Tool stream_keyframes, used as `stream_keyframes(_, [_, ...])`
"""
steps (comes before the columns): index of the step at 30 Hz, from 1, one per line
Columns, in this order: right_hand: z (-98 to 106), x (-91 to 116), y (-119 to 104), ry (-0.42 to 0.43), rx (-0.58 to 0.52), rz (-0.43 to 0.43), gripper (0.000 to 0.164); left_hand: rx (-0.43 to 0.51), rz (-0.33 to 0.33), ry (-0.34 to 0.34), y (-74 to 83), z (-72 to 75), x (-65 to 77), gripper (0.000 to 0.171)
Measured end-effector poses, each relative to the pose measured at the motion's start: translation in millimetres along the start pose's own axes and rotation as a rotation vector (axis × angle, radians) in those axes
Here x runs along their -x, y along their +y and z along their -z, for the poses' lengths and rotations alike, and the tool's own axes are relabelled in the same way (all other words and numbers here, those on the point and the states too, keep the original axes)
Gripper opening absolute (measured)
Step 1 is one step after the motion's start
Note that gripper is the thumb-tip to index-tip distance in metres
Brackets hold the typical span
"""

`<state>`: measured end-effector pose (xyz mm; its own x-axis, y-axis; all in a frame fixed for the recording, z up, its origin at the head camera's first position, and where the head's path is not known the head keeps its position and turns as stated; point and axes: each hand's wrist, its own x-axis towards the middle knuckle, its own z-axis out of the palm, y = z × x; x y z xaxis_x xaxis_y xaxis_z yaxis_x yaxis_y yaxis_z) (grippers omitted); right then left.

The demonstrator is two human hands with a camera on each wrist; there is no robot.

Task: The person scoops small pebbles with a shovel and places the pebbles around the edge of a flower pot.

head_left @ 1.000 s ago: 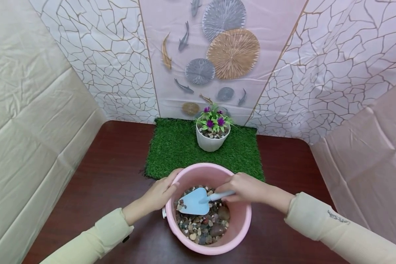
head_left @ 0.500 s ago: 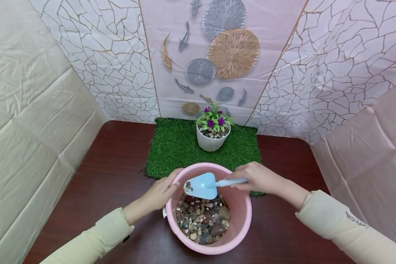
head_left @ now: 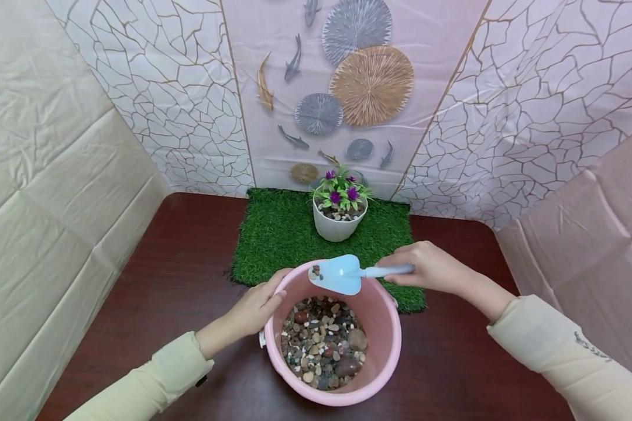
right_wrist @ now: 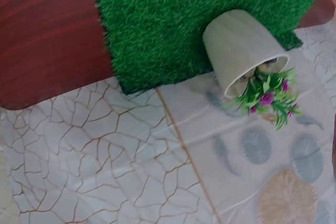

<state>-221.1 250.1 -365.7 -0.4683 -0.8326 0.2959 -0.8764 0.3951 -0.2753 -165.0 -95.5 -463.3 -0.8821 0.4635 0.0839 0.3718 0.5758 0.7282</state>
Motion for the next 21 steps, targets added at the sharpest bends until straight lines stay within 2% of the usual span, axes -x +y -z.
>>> stream_keyframes(8, [12,6,12,0.041,0.011,-0.082,0.025,-0.012,-0.007,0.014,-0.4,-0.2,0.6,0.045])
stream_keyframes(21, [13,15,37,0.070,0.039,-0.247,0.022,-0.008,-0.010,0.013,-1.1,-0.2,-0.2,0.045])
